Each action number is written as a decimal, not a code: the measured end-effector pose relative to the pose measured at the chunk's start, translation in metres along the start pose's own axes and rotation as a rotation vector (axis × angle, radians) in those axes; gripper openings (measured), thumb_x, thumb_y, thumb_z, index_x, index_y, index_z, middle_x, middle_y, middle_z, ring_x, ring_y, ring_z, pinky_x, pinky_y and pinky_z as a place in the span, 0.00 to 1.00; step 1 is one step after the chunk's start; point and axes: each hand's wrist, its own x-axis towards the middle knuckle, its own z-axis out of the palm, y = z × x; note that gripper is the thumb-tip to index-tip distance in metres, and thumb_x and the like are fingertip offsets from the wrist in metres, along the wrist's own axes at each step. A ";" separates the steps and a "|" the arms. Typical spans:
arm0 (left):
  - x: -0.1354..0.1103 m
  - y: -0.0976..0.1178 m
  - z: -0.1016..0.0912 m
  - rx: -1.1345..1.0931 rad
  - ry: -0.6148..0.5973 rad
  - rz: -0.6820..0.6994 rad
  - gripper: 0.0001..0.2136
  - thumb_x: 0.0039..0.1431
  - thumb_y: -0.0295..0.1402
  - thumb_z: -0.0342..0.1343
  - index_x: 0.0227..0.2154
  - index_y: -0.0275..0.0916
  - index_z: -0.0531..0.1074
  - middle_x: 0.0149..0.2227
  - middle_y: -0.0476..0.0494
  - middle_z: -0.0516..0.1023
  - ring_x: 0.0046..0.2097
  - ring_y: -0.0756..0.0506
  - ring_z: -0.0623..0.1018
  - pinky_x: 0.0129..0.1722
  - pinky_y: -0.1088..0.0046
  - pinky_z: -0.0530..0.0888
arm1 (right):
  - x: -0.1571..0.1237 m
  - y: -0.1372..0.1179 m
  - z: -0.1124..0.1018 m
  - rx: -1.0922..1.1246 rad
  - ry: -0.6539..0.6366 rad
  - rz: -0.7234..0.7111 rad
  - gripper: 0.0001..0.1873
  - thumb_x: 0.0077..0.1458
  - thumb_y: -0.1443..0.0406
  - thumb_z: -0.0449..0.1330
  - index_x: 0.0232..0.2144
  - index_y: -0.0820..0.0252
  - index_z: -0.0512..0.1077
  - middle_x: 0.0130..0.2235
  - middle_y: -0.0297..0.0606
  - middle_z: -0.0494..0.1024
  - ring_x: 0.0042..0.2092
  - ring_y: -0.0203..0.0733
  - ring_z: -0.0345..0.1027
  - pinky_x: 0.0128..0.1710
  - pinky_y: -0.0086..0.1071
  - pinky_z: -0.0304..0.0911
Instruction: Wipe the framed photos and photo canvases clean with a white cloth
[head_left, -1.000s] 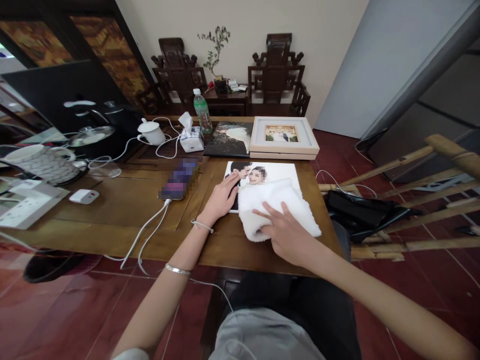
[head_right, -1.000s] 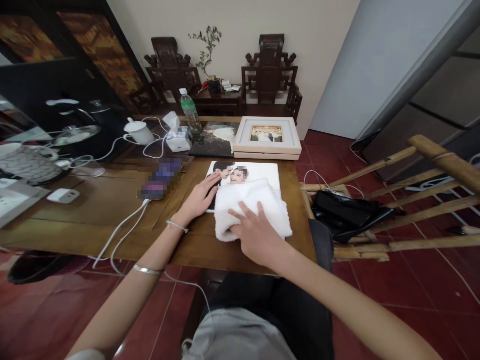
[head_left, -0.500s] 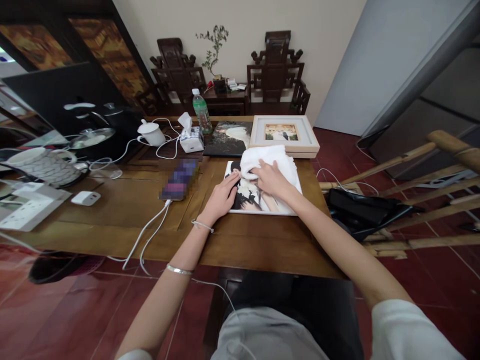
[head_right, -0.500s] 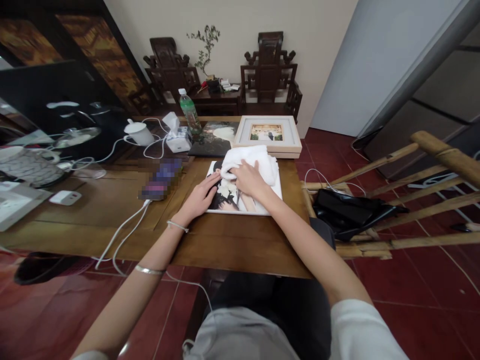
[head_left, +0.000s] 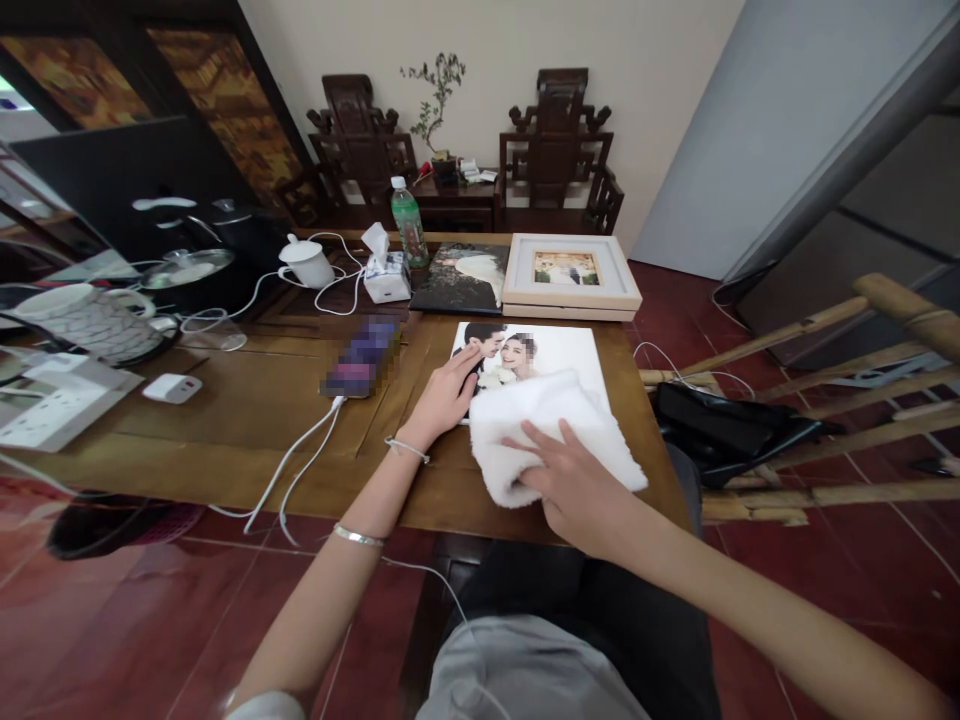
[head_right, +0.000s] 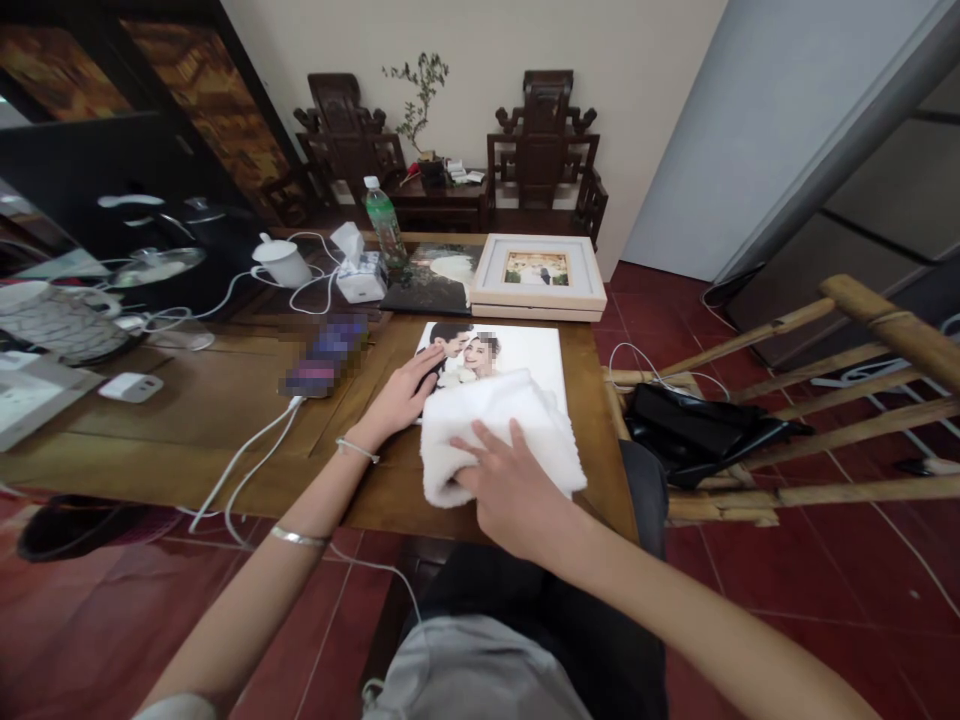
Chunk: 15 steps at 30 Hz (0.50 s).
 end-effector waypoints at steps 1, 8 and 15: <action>0.000 0.000 0.000 0.002 0.003 -0.002 0.21 0.65 0.31 0.42 0.59 0.34 0.64 0.63 0.37 0.63 0.65 0.41 0.61 0.65 0.56 0.58 | -0.005 0.002 -0.003 0.023 0.000 -0.002 0.27 0.45 0.80 0.47 0.43 0.62 0.76 0.62 0.47 0.64 0.66 0.55 0.48 0.61 0.63 0.46; 0.000 0.000 0.001 0.014 0.007 0.005 0.21 0.65 0.30 0.41 0.59 0.33 0.64 0.63 0.36 0.63 0.66 0.42 0.60 0.66 0.57 0.57 | 0.027 0.059 -0.008 -0.037 0.164 0.182 0.27 0.48 0.78 0.47 0.48 0.62 0.73 0.58 0.51 0.69 0.66 0.49 0.50 0.63 0.57 0.42; 0.000 0.002 -0.001 -0.065 0.062 0.003 0.21 0.67 0.35 0.40 0.59 0.36 0.63 0.63 0.38 0.63 0.65 0.42 0.62 0.65 0.57 0.58 | 0.093 0.074 -0.010 -0.161 0.236 0.197 0.29 0.50 0.78 0.47 0.52 0.62 0.71 0.61 0.49 0.66 0.66 0.58 0.47 0.58 0.66 0.45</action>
